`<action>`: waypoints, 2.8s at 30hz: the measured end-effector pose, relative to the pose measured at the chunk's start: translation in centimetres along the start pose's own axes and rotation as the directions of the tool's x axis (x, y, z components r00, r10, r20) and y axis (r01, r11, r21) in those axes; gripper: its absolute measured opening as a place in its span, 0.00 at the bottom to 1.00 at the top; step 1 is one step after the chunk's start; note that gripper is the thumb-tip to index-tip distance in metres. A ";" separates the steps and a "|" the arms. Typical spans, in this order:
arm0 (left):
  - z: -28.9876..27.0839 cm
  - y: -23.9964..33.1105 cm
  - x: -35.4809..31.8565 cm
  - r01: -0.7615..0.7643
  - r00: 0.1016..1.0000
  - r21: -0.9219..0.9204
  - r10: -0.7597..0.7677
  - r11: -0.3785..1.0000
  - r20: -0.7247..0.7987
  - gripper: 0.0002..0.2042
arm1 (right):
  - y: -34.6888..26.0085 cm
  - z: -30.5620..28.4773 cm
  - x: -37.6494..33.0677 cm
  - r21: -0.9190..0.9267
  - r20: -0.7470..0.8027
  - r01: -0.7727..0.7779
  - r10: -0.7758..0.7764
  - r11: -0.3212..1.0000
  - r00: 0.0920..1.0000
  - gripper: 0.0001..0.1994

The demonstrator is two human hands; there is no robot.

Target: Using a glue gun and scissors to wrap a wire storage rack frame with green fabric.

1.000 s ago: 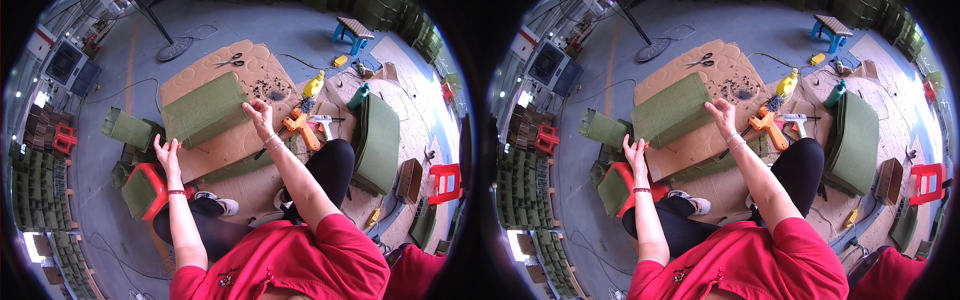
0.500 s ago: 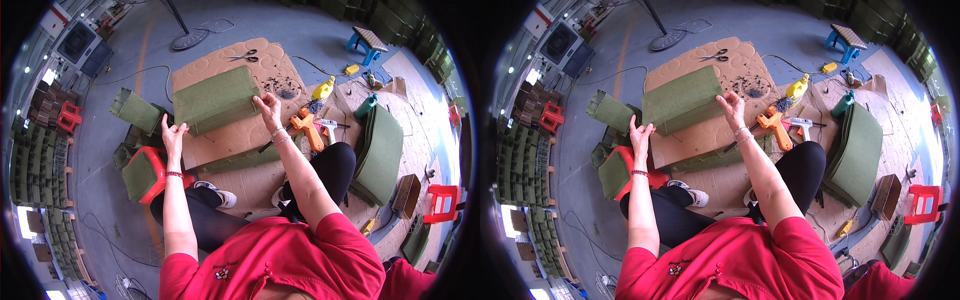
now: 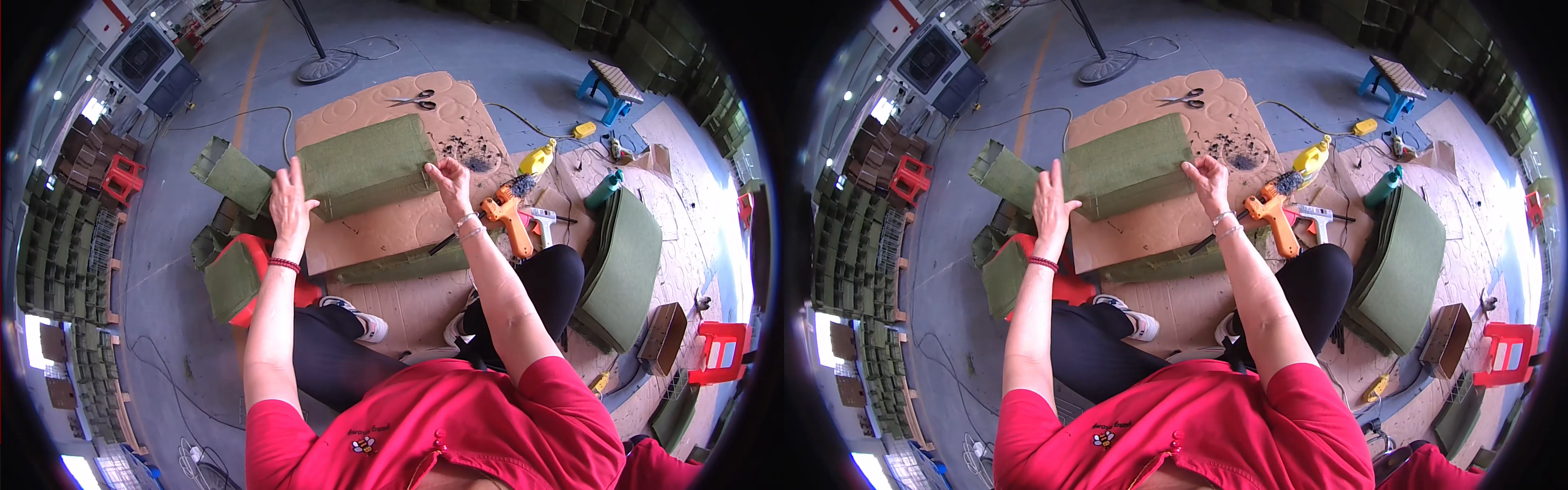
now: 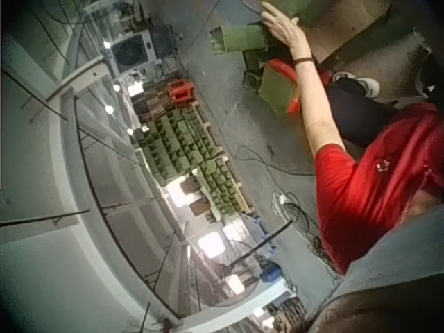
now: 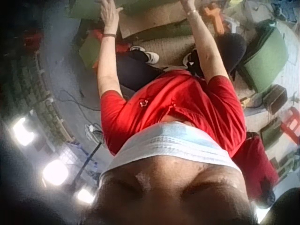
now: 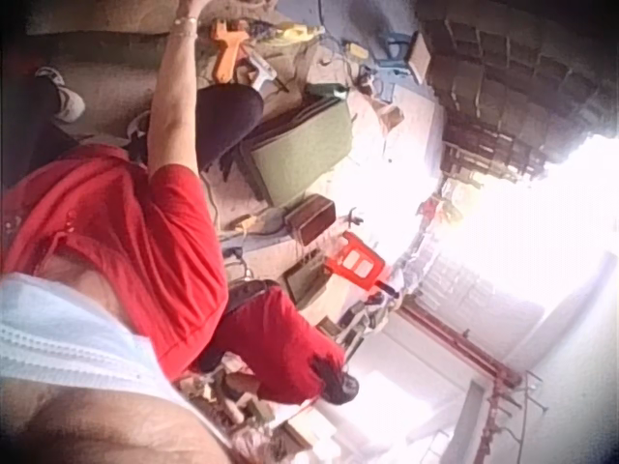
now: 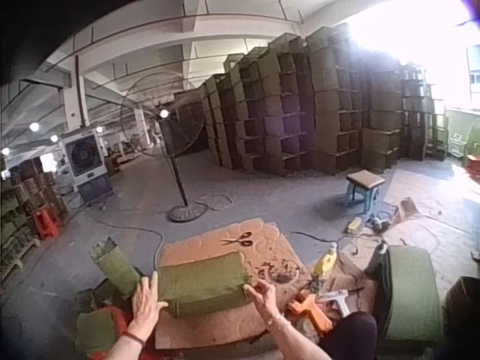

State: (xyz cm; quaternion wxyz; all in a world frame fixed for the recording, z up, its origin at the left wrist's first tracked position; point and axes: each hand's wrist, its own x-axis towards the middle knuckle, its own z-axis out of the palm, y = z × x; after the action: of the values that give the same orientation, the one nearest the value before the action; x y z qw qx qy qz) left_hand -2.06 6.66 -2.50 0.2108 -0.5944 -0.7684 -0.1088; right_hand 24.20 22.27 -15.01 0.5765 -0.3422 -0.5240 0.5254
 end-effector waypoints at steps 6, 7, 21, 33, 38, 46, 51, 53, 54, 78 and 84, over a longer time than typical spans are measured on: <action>0.7 2.8 -0.4 -0.524 0.850 -0.054 0.526 0.850 0.030 0.37 | -0.4 0.8 -0.1 0.006 -0.016 0.021 -0.021 1.000 1.000 0.12; 1.0 3.4 -0.2 -0.527 0.848 -0.055 0.529 0.848 0.030 0.37 | -0.3 0.8 -0.1 0.031 -0.029 0.034 -0.033 0.999 0.999 0.13; 4.0 5.8 2.4 -0.864 0.501 -0.085 0.829 0.497 -0.247 0.16 | -0.2 0.4 -0.6 -0.049 -0.046 -0.010 0.008 0.999 0.999 0.14; 3.7 6.4 3.6 -0.810 0.579 -0.239 0.795 0.536 -0.181 0.18 | -0.8 0.5 -0.6 0.003 -0.016 -0.016 0.016 1.000 1.000 0.12; 3.8 6.5 3.7 -0.831 0.553 -0.205 0.809 0.517 -0.201 0.17 | -0.5 0.3 -0.4 -0.051 -0.030 0.005 -0.006 0.999 1.000 0.12; 3.9 6.5 3.3 -0.852 0.524 -0.093 0.835 0.516 -0.166 0.17 | -1.3 0.9 -0.9 0.036 -0.021 0.023 -0.022 0.999 1.000 0.10; 3.6 6.2 3.7 -0.819 0.554 -0.298 0.810 0.490 -0.193 0.22 | -0.5 0.4 -0.7 0.027 0.007 -0.005 0.005 1.000 1.000 0.09; 3.9 6.1 3.7 -0.819 0.556 -0.301 0.804 0.488 -0.209 0.21 | -0.8 0.4 -0.6 0.056 0.027 -0.034 0.033 0.998 0.999 0.09; 4.0 6.1 3.7 -0.817 0.560 -0.309 0.799 0.487 -0.221 0.19 | -0.9 0.5 -0.6 0.056 0.025 -0.031 0.029 0.998 0.999 0.09; 6.5 7.3 4.0 -0.789 0.614 -0.299 0.668 0.538 -0.421 0.13 | -1.8 0.9 -1.0 0.086 -0.015 -0.099 0.101 0.991 0.995 0.09; 6.3 7.2 3.9 -0.804 0.595 -0.325 0.679 0.498 -0.430 0.10 | -1.9 0.8 -1.3 0.135 0.001 -0.089 0.089 0.987 0.996 0.09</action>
State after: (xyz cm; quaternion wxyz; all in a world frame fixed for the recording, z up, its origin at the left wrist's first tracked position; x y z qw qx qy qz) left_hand 2.85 14.62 -6.97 0.1726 -0.8815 -0.3477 -0.2690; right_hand 24.00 20.44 -13.37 0.5757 -0.3267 -0.4698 0.5840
